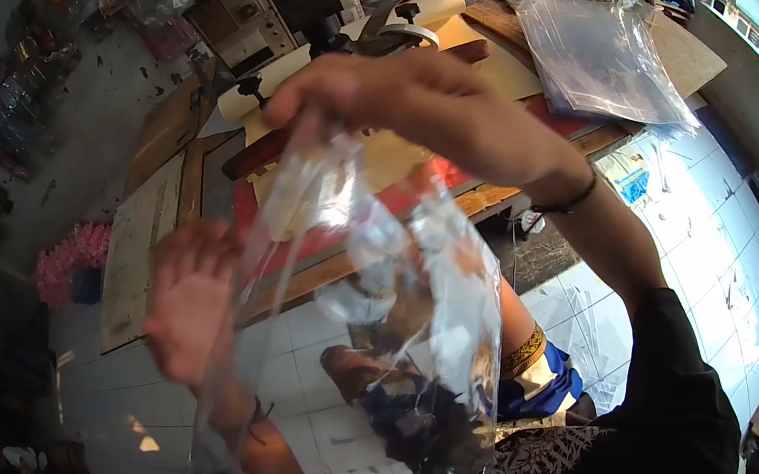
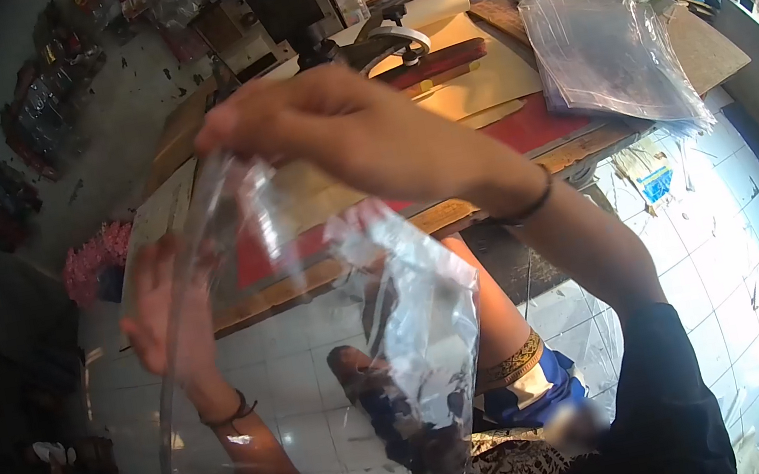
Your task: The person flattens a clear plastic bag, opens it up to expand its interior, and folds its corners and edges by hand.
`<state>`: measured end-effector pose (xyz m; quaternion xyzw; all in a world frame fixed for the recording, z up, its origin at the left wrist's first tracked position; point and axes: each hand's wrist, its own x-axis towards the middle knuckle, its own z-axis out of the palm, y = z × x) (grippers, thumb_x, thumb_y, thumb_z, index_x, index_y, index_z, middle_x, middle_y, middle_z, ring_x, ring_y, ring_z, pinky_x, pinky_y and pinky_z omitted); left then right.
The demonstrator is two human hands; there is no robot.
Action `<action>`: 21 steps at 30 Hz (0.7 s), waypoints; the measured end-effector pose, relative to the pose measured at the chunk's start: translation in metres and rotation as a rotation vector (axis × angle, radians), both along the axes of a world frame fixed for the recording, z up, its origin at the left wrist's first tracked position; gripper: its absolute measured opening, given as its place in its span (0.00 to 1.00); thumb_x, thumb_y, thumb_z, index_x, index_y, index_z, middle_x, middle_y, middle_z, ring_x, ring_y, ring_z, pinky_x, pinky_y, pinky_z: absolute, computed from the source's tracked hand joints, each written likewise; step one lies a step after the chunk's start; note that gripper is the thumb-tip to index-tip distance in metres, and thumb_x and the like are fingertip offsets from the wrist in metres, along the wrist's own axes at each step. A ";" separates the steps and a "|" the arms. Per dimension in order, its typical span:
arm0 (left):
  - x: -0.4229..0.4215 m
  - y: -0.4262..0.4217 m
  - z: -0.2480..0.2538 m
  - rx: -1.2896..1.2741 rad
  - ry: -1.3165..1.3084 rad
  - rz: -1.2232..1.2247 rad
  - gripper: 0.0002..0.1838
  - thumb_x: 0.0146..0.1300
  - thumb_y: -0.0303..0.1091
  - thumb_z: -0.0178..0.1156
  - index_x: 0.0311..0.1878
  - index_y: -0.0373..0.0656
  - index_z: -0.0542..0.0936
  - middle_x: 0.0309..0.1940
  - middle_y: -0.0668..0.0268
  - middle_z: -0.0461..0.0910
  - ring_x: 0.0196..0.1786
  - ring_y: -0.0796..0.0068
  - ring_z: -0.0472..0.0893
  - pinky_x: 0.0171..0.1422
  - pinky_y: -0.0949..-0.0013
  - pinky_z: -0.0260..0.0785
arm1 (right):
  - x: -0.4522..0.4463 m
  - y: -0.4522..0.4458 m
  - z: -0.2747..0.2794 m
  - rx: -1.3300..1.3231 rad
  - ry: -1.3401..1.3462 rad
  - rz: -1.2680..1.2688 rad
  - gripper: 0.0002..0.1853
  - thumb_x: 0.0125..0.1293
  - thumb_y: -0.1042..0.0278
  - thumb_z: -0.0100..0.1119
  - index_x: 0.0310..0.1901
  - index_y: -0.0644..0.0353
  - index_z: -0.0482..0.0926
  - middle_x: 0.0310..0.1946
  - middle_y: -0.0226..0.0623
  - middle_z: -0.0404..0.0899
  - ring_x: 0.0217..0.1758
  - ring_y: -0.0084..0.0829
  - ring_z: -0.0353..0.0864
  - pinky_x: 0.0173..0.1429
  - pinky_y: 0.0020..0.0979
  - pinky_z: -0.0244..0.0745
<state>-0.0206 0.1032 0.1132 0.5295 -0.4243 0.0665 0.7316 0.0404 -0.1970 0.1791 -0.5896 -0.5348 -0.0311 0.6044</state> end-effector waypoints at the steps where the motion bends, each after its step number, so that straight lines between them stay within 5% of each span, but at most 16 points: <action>1: 0.003 -0.008 -0.001 0.045 0.006 -0.001 0.41 0.69 0.63 0.49 0.72 0.40 0.60 0.72 0.55 0.60 0.75 0.51 0.57 0.77 0.44 0.47 | -0.001 0.017 0.002 0.015 0.022 0.040 0.23 0.79 0.58 0.41 0.53 0.71 0.79 0.53 0.40 0.80 0.53 0.30 0.79 0.60 0.30 0.72; 3: 0.008 -0.020 -0.003 0.137 0.021 -0.006 0.45 0.67 0.65 0.51 0.76 0.42 0.55 0.75 0.61 0.55 0.79 0.58 0.50 0.80 0.44 0.42 | -0.004 0.039 0.006 0.009 0.018 0.112 0.21 0.76 0.57 0.46 0.48 0.69 0.82 0.55 0.38 0.78 0.53 0.28 0.78 0.57 0.28 0.72; 5: 0.010 -0.001 -0.018 -0.035 0.150 -0.130 0.45 0.67 0.66 0.51 0.76 0.45 0.55 0.76 0.61 0.54 0.78 0.57 0.51 0.80 0.44 0.41 | -0.013 0.056 0.009 0.026 0.141 0.242 0.21 0.72 0.57 0.49 0.40 0.68 0.85 0.55 0.38 0.77 0.53 0.29 0.78 0.55 0.26 0.73; 8: 0.007 0.002 -0.007 -0.243 0.158 -0.228 0.35 0.74 0.50 0.49 0.73 0.33 0.57 0.70 0.54 0.62 0.72 0.61 0.63 0.80 0.51 0.45 | -0.017 0.066 0.017 -0.004 0.044 0.199 0.22 0.72 0.56 0.48 0.38 0.69 0.84 0.56 0.37 0.77 0.53 0.30 0.78 0.52 0.27 0.74; 11: 0.005 0.003 0.008 0.079 0.166 -0.065 0.27 0.77 0.43 0.45 0.71 0.35 0.61 0.65 0.58 0.67 0.68 0.67 0.68 0.75 0.56 0.55 | -0.013 0.066 0.020 -0.012 0.005 0.224 0.22 0.70 0.56 0.49 0.37 0.69 0.84 0.57 0.36 0.75 0.53 0.30 0.78 0.53 0.28 0.75; 15: 0.032 0.008 -0.005 0.430 0.296 0.039 0.29 0.75 0.50 0.48 0.69 0.37 0.65 0.61 0.62 0.69 0.64 0.71 0.71 0.68 0.62 0.66 | -0.015 0.052 0.024 -0.146 0.024 0.129 0.22 0.70 0.57 0.48 0.39 0.71 0.83 0.56 0.40 0.76 0.53 0.32 0.80 0.55 0.30 0.76; 21: 0.048 -0.036 0.007 0.285 0.318 -0.089 0.34 0.67 0.56 0.59 0.65 0.38 0.69 0.59 0.54 0.74 0.57 0.66 0.78 0.57 0.61 0.75 | -0.019 0.031 0.033 -0.215 0.046 0.071 0.21 0.72 0.58 0.45 0.40 0.70 0.82 0.41 0.36 0.79 0.37 0.24 0.80 0.41 0.25 0.75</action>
